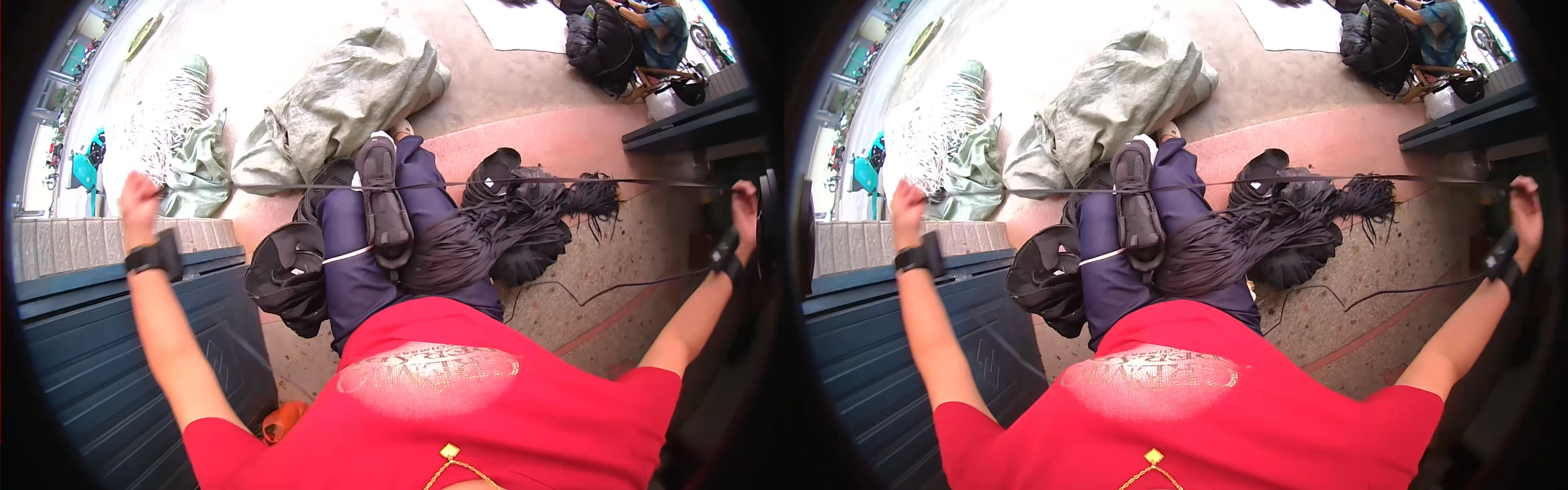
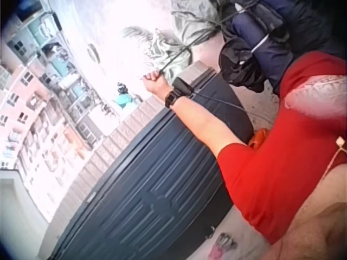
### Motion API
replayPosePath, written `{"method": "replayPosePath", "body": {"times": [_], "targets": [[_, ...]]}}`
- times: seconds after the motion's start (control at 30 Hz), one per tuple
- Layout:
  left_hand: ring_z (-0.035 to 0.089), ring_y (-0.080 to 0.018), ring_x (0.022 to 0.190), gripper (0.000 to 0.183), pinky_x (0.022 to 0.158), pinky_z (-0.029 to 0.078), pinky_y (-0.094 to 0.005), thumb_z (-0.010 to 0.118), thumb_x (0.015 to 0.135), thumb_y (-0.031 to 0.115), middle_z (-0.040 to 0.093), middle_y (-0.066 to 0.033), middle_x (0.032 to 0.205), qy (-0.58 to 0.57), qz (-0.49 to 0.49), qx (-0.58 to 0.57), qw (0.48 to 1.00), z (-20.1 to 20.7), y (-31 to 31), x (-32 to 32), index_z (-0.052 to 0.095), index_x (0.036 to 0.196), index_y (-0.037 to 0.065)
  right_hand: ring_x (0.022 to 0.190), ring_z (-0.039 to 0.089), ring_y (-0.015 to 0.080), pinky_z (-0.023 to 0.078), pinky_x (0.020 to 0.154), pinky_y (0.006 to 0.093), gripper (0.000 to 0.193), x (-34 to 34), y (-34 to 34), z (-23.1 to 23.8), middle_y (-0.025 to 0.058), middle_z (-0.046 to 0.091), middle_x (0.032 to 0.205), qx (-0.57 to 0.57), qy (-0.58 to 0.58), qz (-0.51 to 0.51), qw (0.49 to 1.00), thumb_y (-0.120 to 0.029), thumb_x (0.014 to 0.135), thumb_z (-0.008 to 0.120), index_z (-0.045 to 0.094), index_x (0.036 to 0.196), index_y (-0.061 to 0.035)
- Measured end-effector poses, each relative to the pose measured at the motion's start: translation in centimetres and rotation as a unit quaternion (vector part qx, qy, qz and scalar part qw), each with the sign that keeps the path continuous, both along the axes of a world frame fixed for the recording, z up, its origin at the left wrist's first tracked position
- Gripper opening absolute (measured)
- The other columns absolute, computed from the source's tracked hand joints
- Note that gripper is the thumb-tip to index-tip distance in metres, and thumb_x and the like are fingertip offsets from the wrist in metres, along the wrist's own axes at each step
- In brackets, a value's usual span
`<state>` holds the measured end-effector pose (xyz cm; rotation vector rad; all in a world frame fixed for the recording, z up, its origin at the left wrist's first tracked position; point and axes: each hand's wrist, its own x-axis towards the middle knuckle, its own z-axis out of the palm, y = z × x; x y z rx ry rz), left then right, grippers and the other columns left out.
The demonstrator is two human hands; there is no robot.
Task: Thread laces through the eyelets of a shoe.
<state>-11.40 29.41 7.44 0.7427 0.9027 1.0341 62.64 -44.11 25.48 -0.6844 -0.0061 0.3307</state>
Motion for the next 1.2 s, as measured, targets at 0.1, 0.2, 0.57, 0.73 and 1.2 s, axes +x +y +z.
{"method": "replayPosePath", "body": {"times": [0.1,0.2,0.57,0.73,1.2], "targets": [[0.022,-0.0100,0.041,0.027,0.042,0.022,-0.0242,0.036,0.086,0.009,0.023,0.0024,0.051,0.098,0.149,0.100,0.979,8.9,5.1,-18.3,0.033,0.060,0.014,0.061,0.031,0.0124,0.030,0.056,0.0269,0.010,2.2,-0.1,-15.4,0.0014,0.032,0.068,-0.016,0.025,0.104,0.994,-0.009,0.081,0.044,0.038,0.073,-0.0060],[0.025,-0.0098,0.040,0.025,0.043,0.023,-0.0250,0.043,0.084,0.012,0.026,0.0032,0.051,0.209,0.249,-0.005,0.946,4.9,3.7,-17.1,0.035,0.061,0.014,0.055,0.031,0.0052,0.028,0.049,0.0185,0.011,-7.1,13.4,-19.3,-0.0047,0.035,0.065,-0.213,-0.021,0.204,0.955,-0.017,0.088,0.046,0.048,0.079,-0.0108],[0.038,-0.0062,0.048,0.024,0.053,0.040,-0.0246,0.056,0.084,0.029,0.038,0.0056,0.056,0.137,-0.327,-0.163,0.921,-9.6,-19.0,16.6,0.053,0.089,0.006,0.077,0.055,0.0266,0.043,0.068,0.0353,0.014,-36.2,35.0,-33.1,0.0108,0.059,0.078,-0.458,-0.567,0.421,0.541,-0.011,0.074,0.051,0.061,0.076,-0.0022],[0.057,-0.0117,0.064,0.016,0.058,0.047,-0.0237,0.055,0.084,0.019,0.060,-0.0055,0.077,0.207,-0.383,-0.109,0.894,-13.6,-23.6,18.9,0.054,0.091,0.005,0.091,0.047,0.0261,0.039,0.073,0.0373,0.015,-37.7,36.8,-35.4,0.0096,0.054,0.092,-0.546,-0.653,0.261,0.456,-0.009,0.067,0.050,0.061,0.075,-0.0031],[0.060,-0.0282,0.080,0.023,0.070,0.045,-0.0367,0.053,0.078,0.026,0.062,-0.0154,0.079,0.527,-0.331,0.223,0.750,-15.6,-24.5,18.7,0.063,0.086,0.007,0.086,0.049,0.0251,0.036,0.072,0.0389,0.012,-37.6,38.4,-34.9,0.0078,0.054,0.084,-0.544,-0.661,0.308,0.415,-0.011,0.068,0.053,0.062,0.075,-0.0093]]}}
